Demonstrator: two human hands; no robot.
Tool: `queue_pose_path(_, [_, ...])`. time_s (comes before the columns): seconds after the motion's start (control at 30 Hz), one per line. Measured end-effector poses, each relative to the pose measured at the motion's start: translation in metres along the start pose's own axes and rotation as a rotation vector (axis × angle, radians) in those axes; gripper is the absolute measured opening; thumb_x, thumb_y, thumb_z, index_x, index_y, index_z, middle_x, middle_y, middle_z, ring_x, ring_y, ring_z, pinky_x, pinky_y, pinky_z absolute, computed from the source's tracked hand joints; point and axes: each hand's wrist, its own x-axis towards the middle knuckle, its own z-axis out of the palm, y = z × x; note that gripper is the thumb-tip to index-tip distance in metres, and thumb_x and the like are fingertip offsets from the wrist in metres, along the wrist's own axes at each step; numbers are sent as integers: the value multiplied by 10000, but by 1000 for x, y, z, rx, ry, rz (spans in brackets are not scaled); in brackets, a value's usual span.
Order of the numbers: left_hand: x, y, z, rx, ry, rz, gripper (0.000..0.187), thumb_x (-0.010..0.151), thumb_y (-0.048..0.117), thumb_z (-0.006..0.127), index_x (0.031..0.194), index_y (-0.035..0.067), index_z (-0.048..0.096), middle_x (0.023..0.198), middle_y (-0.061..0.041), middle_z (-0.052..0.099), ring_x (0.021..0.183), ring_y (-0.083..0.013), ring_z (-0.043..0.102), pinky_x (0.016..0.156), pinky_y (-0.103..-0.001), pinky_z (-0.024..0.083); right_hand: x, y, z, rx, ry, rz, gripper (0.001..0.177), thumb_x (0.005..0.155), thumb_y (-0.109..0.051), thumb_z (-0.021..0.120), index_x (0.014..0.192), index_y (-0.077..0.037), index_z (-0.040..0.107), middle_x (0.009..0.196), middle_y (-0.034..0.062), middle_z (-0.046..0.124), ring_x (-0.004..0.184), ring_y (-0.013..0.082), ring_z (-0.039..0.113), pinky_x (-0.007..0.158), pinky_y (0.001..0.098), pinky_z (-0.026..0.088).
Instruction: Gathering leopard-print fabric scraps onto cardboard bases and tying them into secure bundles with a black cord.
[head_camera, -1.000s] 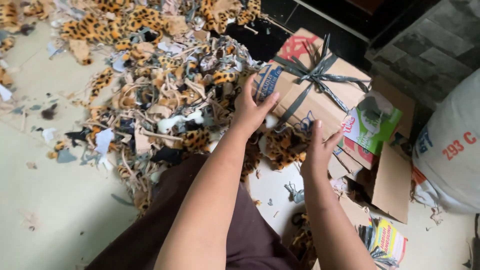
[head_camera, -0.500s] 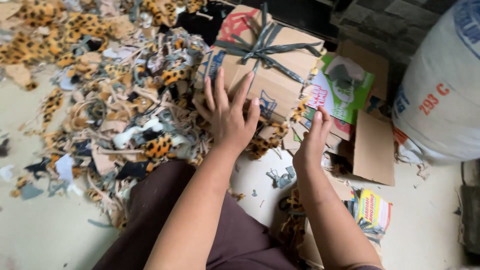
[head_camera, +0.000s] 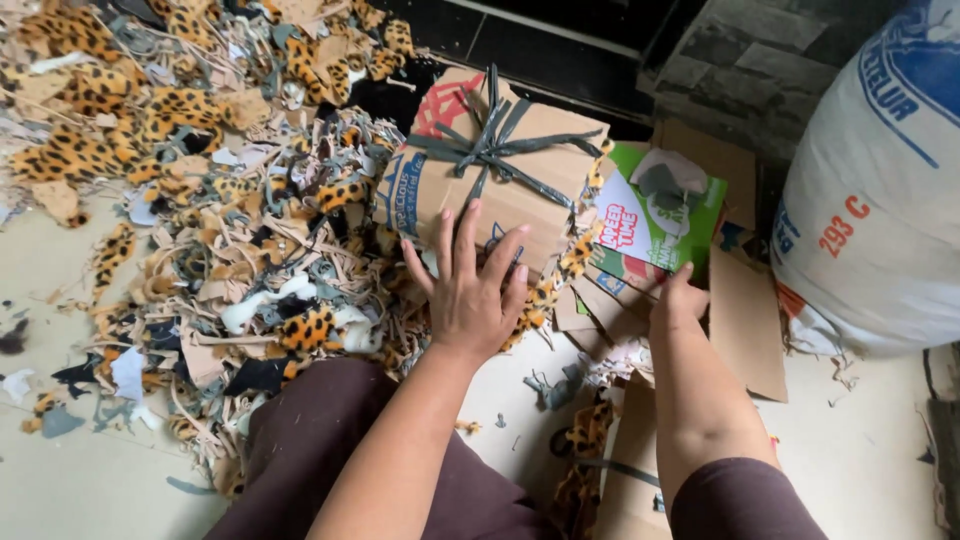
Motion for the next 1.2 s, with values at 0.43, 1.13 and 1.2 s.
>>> queue_pose_path(0.43, [7,66,22,95,-96,213,269,939,306,598,1198,234,581,1571,-106,413,1500,-340,318,1122,-815,52,-22,-59,-75,398,-494,114,728,891,-329,889,1383,42,502,1265,314,602,1073,541,652,779,691,585])
queue_pose_path(1.13, [-23,128,2,-1128,-909,-100,668,878,308,311,1538,265,405,1686,-116,363,1570,-299,328,1265,-525,251,-273,-77,-242,1068,-346,-150,272,999,-111,633,1180,-109,430,1245,184,702,991,250,778,793,336,716])
queue_pose_path(1.2, [-19,132,-12,-1246,-748,-97,676,975,638,266,1529,282,420,1679,-119,403,1533,-365,402,1232,-566,322,-302,-95,-264,1132,-232,-149,295,967,-160,671,1260,-133,655,1271,120,768,1094,255,808,857,337,729])
